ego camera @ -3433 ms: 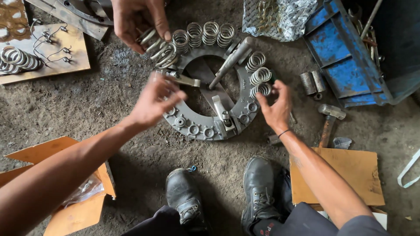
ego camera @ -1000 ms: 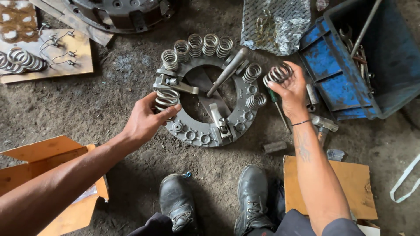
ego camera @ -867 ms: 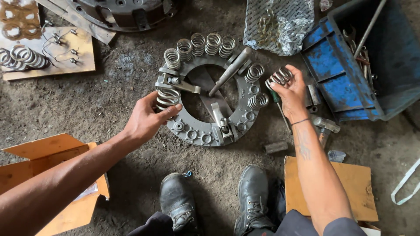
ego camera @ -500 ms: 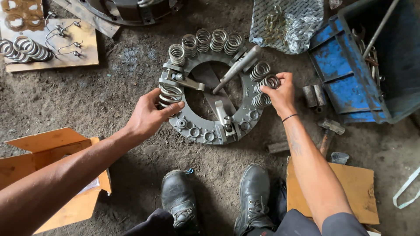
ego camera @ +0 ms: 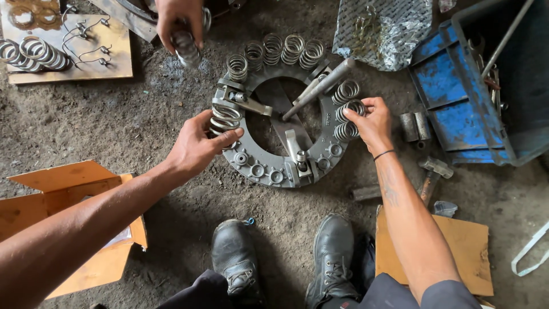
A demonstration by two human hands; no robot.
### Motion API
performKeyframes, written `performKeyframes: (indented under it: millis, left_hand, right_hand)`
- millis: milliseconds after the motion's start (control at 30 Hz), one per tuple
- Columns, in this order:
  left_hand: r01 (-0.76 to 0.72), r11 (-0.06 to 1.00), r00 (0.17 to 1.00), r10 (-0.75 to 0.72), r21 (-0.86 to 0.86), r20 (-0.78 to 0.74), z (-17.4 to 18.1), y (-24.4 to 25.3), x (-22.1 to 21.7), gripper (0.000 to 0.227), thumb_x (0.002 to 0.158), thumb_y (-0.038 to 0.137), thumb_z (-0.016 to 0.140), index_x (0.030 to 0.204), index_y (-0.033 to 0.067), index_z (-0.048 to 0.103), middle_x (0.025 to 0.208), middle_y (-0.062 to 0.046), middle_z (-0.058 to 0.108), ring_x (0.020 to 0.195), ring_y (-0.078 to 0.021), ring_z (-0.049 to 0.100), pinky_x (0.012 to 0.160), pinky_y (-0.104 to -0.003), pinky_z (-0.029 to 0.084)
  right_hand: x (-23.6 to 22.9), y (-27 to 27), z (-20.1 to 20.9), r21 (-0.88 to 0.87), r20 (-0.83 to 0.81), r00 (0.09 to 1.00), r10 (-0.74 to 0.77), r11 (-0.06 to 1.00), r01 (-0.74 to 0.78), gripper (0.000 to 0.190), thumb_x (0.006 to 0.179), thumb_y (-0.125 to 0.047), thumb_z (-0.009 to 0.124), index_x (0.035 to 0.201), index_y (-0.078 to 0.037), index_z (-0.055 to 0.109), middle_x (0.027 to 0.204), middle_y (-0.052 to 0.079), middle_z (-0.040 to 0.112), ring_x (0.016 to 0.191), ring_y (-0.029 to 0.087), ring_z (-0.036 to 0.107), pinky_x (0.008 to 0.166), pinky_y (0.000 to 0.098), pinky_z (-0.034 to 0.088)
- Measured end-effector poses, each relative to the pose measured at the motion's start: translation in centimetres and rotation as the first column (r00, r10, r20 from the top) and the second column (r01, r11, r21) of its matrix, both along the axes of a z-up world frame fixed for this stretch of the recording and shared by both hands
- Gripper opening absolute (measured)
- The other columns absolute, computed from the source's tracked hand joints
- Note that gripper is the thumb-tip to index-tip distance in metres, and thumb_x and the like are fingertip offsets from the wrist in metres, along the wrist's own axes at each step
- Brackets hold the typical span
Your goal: Assembling a large industrial mechanical clutch or pressure plate assembly on a workshop floor.
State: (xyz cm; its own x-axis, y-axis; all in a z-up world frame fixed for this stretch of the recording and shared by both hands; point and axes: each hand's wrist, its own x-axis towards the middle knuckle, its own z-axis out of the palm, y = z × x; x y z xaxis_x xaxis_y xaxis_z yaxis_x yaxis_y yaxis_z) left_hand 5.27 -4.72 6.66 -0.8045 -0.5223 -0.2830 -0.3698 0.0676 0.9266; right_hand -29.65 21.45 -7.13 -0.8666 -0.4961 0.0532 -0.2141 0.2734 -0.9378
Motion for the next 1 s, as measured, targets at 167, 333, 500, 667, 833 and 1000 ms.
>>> performKeyframes:
  millis: [167,333,500,667,833,1000]
  left_hand:
    - [0.017,1.0,1.0,-0.017,-0.007,0.011,0.2,0.1,-0.1,0.039,0.088,0.031,0.076,0.113,0.0025,0.067,0.09,-0.005,0.075,0.082,-0.0109,0.069,0.075,-0.03,0.056]
    - [0.018,1.0,1.0,-0.018,-0.001,0.023,0.2,0.3,-0.4,0.037,0.088,0.031,0.076,0.11,0.0024,0.068,0.087,-0.005,0.074,0.077,-0.0112,0.067,0.07,-0.031,0.054]
    - [0.042,0.999,0.999,-0.042,-0.008,-0.008,0.0,0.5,-0.7,0.037,0.086,0.031,0.078,0.108,0.0027,0.067,0.086,-0.003,0.073,0.077,-0.0089,0.065,0.069,-0.027,0.053]
    - [0.06,0.998,0.998,-0.06,-0.026,0.017,0.5,0.9,-0.8,0.039,0.086,0.032,0.078,0.107,0.0019,0.066,0.085,-0.005,0.073,0.075,-0.0104,0.064,0.067,-0.03,0.052]
    - [0.105,0.993,0.994,-0.103,-0.059,0.029,0.7,1.5,-0.7,0.044,0.084,0.035,0.079,0.106,0.0001,0.066,0.088,-0.006,0.074,0.077,-0.0112,0.065,0.07,-0.031,0.054]
    - [0.206,0.978,0.974,-0.201,-0.036,0.109,1.5,2.4,-1.2,0.047,0.081,0.035,0.079,0.11,0.0008,0.066,0.093,-0.009,0.077,0.08,-0.0155,0.07,0.076,-0.033,0.058]
  right_hand:
    - [0.8,-0.2,1.3,0.21,-0.208,0.975,-0.082,0.969,0.127,0.049,0.072,-0.025,0.096,0.103,-0.002,0.066,0.09,0.008,0.073,0.079,0.016,0.07,0.069,0.0315,0.057]
    - [0.3,-0.2,1.2,0.325,-0.365,0.929,-0.062,0.927,0.19,0.05,0.07,-0.035,0.097,0.095,-0.002,0.069,0.087,0.011,0.074,0.076,0.02,0.072,0.071,0.0352,0.057]
    - [-0.2,0.0,0.6,0.358,-0.38,0.925,-0.017,0.919,0.164,0.053,0.068,-0.036,0.098,0.096,-0.001,0.069,0.085,0.012,0.073,0.075,0.024,0.071,0.07,0.0378,0.057]
    - [-0.1,0.1,0.6,0.384,-0.324,0.945,-0.041,0.907,0.171,0.053,0.068,-0.035,0.097,0.097,-0.001,0.069,0.086,0.012,0.073,0.076,0.022,0.071,0.07,0.037,0.057]
    - [0.7,0.6,1.2,0.375,-0.248,0.968,-0.026,0.919,0.121,0.056,0.07,-0.037,0.095,0.106,-0.002,0.068,0.09,0.011,0.075,0.08,0.02,0.072,0.071,0.0351,0.058]
    - [5.0,0.6,6.1,0.404,-0.53,0.848,0.019,0.884,0.233,0.075,0.073,-0.044,0.097,0.123,0.002,0.063,0.113,0.023,0.069,0.102,0.036,0.066,0.085,0.0471,0.052]
